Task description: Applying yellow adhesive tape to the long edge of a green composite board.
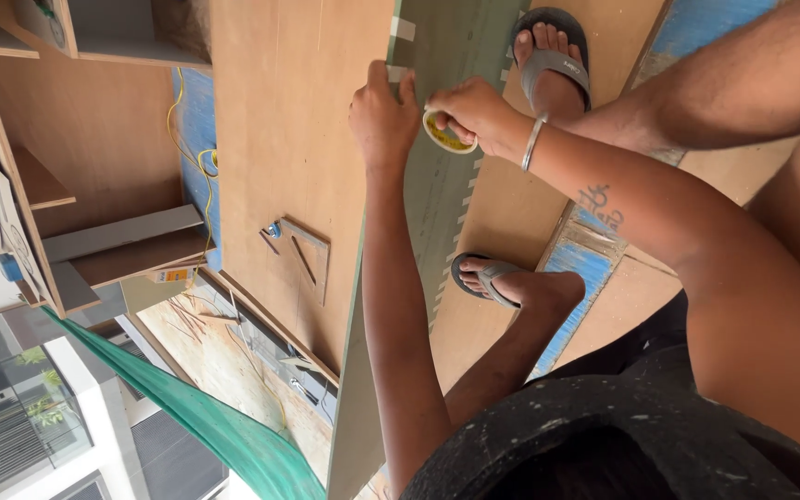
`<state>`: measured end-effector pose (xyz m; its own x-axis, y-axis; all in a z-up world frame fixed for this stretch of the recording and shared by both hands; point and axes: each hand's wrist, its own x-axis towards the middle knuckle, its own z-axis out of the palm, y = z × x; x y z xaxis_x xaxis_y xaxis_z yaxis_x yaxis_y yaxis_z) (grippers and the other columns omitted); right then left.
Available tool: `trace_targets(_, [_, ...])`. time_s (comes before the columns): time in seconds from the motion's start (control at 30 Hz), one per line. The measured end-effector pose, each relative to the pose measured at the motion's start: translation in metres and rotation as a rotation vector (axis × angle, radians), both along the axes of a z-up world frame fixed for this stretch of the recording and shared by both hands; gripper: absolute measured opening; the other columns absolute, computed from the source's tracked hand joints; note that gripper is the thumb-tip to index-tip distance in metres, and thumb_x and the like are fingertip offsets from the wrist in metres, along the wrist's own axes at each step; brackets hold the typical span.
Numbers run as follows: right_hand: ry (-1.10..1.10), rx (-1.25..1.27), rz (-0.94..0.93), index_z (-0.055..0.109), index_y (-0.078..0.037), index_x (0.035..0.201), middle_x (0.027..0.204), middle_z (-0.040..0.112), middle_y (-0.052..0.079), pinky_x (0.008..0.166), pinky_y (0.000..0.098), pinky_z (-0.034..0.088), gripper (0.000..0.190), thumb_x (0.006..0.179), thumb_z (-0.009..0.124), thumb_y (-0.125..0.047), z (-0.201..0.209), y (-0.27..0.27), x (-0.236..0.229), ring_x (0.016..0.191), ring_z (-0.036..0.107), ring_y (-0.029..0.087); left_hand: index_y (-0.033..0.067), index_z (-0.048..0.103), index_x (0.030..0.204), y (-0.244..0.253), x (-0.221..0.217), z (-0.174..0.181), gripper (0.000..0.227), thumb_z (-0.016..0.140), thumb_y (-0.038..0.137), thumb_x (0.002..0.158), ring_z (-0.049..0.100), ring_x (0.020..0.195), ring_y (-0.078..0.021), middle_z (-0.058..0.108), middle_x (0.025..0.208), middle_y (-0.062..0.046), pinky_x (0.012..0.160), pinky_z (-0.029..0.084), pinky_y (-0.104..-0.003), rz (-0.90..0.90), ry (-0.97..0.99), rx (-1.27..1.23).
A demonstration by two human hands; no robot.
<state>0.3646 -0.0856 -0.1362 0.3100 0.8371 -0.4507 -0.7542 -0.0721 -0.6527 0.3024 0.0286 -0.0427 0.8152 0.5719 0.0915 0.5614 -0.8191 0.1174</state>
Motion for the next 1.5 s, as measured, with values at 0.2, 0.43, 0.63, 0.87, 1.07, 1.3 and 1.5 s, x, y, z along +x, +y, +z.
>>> trace_targets(0.2, [-0.077, 0.173, -0.155, 0.063, -0.002, 0.079, 0.074, 0.071, 0.003, 0.046, 0.0278, 0.041, 0.02, 0.094, 0.058, -0.015, 0.027, -0.02, -0.017, 0.05, 0.058, 0.011, 0.0041, 0.054, 0.131, -0.031, -0.021, 0.033, 0.052, 0.075, 0.027, 0.09, 0.062, 0.11, -0.0362, 0.068, 0.117, -0.018, 0.088, 0.05, -0.049, -0.005, -0.261, -0.276])
trace_targets(0.43, [-0.654, 0.35, -0.059, 0.052, -0.003, 0.079, 0.063, 0.059, 0.002, 0.05, 0.029, 0.041, 0.008, 0.084, 0.056, -0.007, 0.035, -0.041, -0.02, 0.058, 0.058, 0.011, 0.0052, 0.058, 0.12, -0.052, -0.06, 0.046, 0.053, 0.087, 0.028, 0.082, 0.059, 0.12, -0.0388, 0.064, 0.135, -0.019, 0.098, 0.05, -0.048, -0.15, -0.243, -0.264])
trace_targets(0.63, [-1.047, 0.311, -0.089, 0.054, -0.002, 0.075, 0.059, 0.051, 0.011, 0.051, 0.0359, 0.037, 0.017, 0.082, 0.064, -0.013, 0.033, -0.044, -0.018, 0.053, 0.049, 0.02, 0.0061, 0.06, 0.091, -0.031, -0.067, 0.024, 0.028, 0.085, 0.019, 0.088, 0.061, 0.125, -0.0364, 0.06, 0.142, -0.024, 0.102, 0.051, -0.046, -0.318, -0.407, -0.253])
trace_targets(0.87, [-0.914, 0.128, -0.008, 0.063, -0.005, 0.056, 0.047, 0.056, 0.002, 0.044, 0.0358, 0.042, 0.054, 0.096, 0.061, -0.04, 0.088, -0.033, -0.003, 0.039, 0.054, 0.015, 0.0032, 0.053, 0.086, 0.011, -0.045, 0.02, 0.027, 0.072, 0.018, 0.099, 0.051, 0.064, -0.0076, 0.063, 0.074, -0.005, 0.057, 0.045, -0.026, 0.108, -0.539, -0.669])
trace_targets(1.07, [-0.809, -0.067, 0.152, 0.062, -0.007, 0.053, 0.04, 0.053, 0.004, 0.045, 0.0337, 0.043, 0.062, 0.098, 0.058, -0.05, 0.08, -0.029, 0.008, 0.038, 0.054, 0.016, 0.0009, 0.059, 0.09, 0.051, -0.052, -0.019, 0.025, 0.075, 0.019, 0.1, 0.05, 0.064, -0.0082, 0.058, 0.074, -0.002, 0.056, 0.043, -0.026, 0.293, -0.499, -0.993])
trace_targets(1.3, [-0.799, -0.237, 0.134, 0.06, -0.009, 0.049, 0.041, 0.051, 0.004, 0.045, 0.0343, 0.043, 0.074, 0.091, 0.063, -0.07, 0.058, -0.023, -0.001, 0.04, 0.057, 0.017, -0.0054, 0.068, 0.113, 0.072, -0.052, -0.037, 0.027, 0.065, 0.017, 0.098, 0.07, 0.074, -0.0173, 0.075, 0.093, -0.013, 0.066, 0.058, -0.031, 0.456, -0.093, -1.466])
trace_targets(1.5, [-0.785, -0.28, 0.148, 0.06, -0.01, 0.048, 0.04, 0.052, 0.002, 0.043, 0.0343, 0.044, 0.076, 0.086, 0.064, -0.076, 0.055, -0.024, 0.001, 0.04, 0.058, 0.014, -0.013, 0.076, 0.114, 0.064, -0.062, -0.029, 0.05, 0.054, 0.032, 0.114, 0.066, 0.079, -0.0153, 0.074, 0.093, -0.011, 0.071, 0.054, -0.031, 0.291, -0.171, -1.031])
